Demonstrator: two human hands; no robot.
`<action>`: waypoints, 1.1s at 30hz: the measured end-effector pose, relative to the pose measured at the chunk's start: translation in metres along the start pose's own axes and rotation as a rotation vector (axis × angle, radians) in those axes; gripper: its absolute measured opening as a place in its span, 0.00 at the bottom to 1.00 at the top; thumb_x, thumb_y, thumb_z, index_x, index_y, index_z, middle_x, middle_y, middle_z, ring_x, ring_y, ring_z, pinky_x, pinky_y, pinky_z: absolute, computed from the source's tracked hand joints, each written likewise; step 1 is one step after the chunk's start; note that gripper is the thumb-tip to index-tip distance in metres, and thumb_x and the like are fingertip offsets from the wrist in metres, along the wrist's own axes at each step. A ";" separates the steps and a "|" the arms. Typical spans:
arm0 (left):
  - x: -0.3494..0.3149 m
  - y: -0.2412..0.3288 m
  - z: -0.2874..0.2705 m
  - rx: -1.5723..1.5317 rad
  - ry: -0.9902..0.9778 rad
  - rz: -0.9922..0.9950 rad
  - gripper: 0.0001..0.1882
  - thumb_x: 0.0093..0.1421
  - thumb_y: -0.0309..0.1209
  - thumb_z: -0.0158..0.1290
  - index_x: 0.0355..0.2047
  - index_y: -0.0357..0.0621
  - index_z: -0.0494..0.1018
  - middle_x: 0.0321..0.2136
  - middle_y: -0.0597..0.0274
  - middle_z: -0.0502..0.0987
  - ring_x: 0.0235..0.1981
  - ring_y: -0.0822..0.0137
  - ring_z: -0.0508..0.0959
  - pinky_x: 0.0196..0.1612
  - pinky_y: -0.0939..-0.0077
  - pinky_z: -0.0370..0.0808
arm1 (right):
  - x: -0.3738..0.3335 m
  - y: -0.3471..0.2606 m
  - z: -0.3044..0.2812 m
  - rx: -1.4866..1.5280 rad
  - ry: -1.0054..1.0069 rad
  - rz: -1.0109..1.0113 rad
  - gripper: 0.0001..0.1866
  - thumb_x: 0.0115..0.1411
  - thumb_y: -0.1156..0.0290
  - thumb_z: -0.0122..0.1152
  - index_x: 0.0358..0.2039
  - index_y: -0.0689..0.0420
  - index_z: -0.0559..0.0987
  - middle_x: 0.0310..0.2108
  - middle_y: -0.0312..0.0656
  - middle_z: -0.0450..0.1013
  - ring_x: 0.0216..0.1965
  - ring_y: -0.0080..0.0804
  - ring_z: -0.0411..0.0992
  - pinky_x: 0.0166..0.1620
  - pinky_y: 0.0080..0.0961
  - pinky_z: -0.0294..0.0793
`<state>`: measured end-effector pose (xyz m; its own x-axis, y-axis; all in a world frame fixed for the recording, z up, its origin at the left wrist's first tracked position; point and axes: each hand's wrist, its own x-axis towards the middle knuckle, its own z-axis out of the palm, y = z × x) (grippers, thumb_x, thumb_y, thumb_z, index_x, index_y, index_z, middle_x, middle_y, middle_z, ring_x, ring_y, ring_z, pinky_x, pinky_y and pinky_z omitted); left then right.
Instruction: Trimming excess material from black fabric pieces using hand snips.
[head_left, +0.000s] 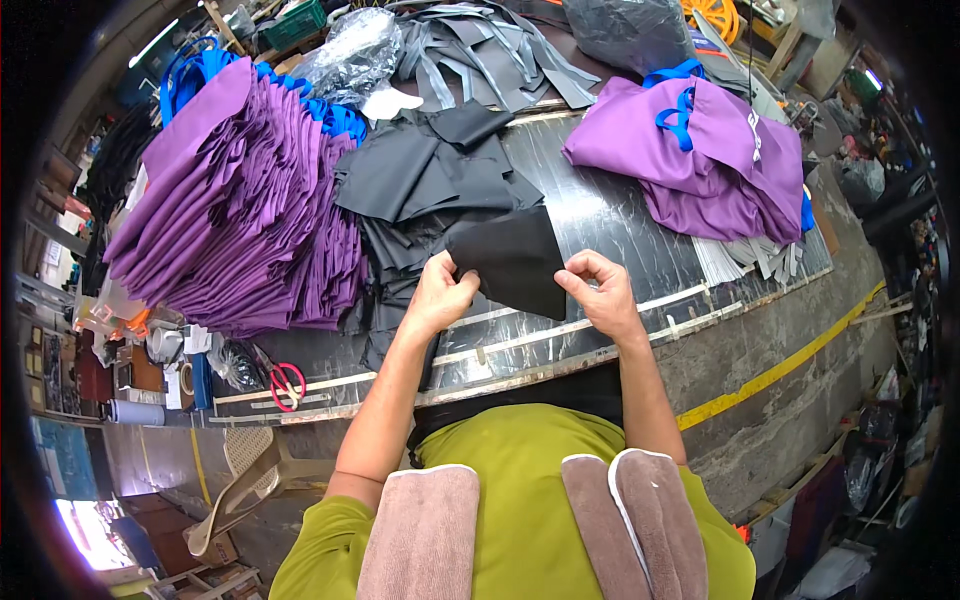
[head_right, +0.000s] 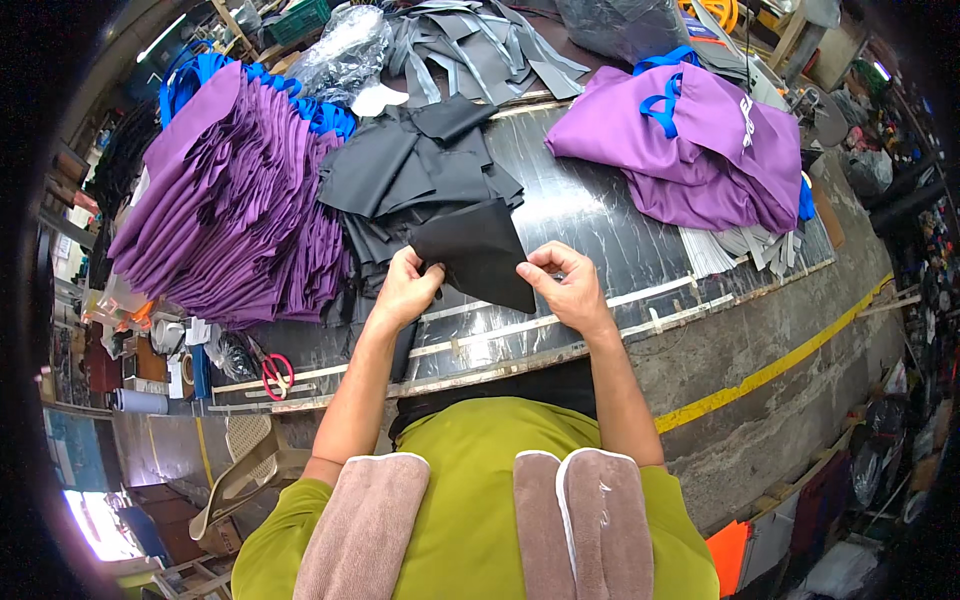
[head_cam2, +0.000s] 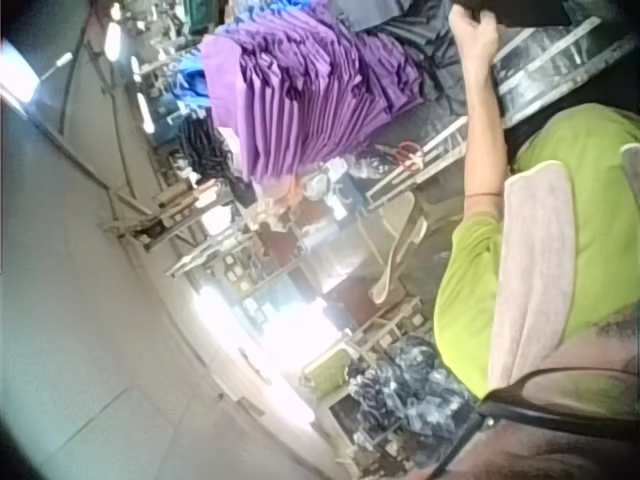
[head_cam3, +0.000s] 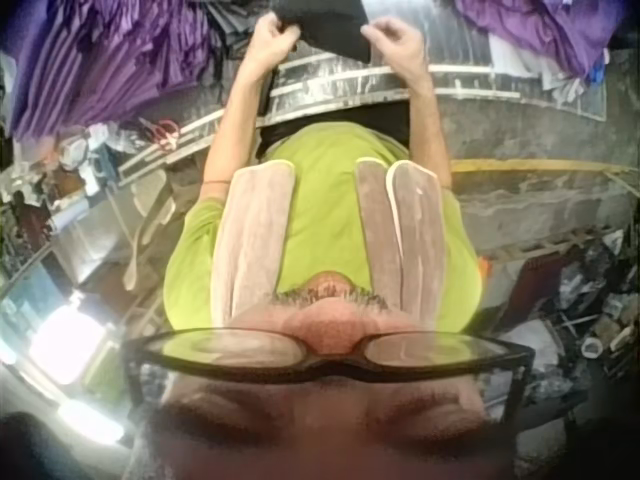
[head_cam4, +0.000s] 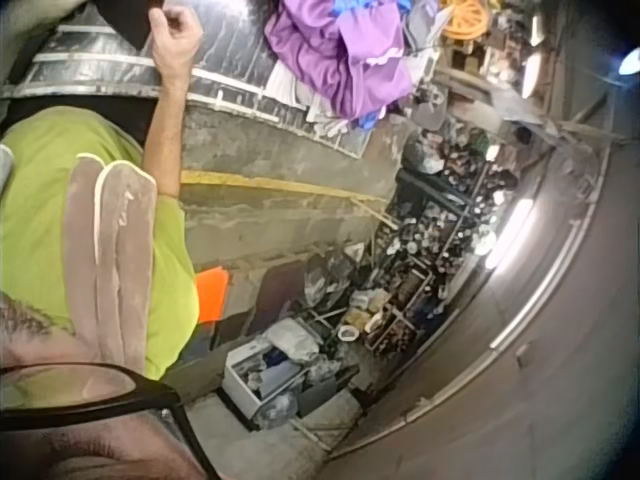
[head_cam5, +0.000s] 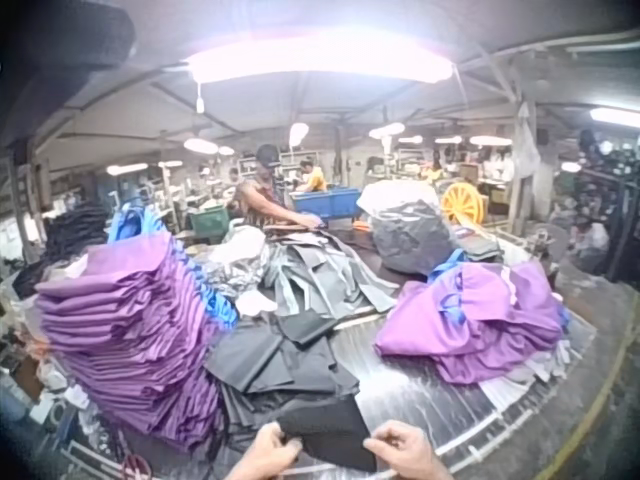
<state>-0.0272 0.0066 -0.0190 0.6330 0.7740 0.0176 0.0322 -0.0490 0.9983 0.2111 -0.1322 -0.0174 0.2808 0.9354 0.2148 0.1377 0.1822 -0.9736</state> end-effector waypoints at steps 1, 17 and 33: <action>-0.002 0.003 0.001 0.016 0.036 0.064 0.15 0.60 0.20 0.50 0.46 0.36 0.80 0.35 0.73 0.81 0.33 0.81 0.75 0.37 0.82 0.72 | -0.001 -0.006 0.002 -0.134 0.008 -0.155 0.07 0.63 0.75 0.70 0.33 0.63 0.80 0.30 0.32 0.75 0.34 0.18 0.71 0.39 0.18 0.71; -0.013 0.053 -0.006 -0.105 -0.165 -0.064 0.15 0.68 0.29 0.59 0.52 0.34 0.80 0.43 0.58 0.85 0.41 0.71 0.84 0.48 0.78 0.79 | 0.013 -0.036 0.001 -0.376 0.094 -0.175 0.04 0.59 0.77 0.70 0.34 0.62 0.84 0.29 0.36 0.74 0.25 0.22 0.70 0.30 0.22 0.69; -0.019 0.037 0.007 -0.202 -0.178 -0.116 0.10 0.65 0.28 0.62 0.44 0.37 0.81 0.34 0.67 0.83 0.30 0.78 0.80 0.36 0.80 0.78 | 0.034 -0.054 0.020 -0.511 0.213 0.009 0.08 0.56 0.72 0.70 0.27 0.63 0.80 0.16 0.32 0.68 0.20 0.15 0.63 0.25 0.22 0.64</action>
<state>-0.0325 -0.0139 0.0171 0.7606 0.6430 -0.0896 -0.0313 0.1741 0.9842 0.1939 -0.1039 0.0408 0.4631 0.8445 0.2690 0.5626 -0.0456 -0.8255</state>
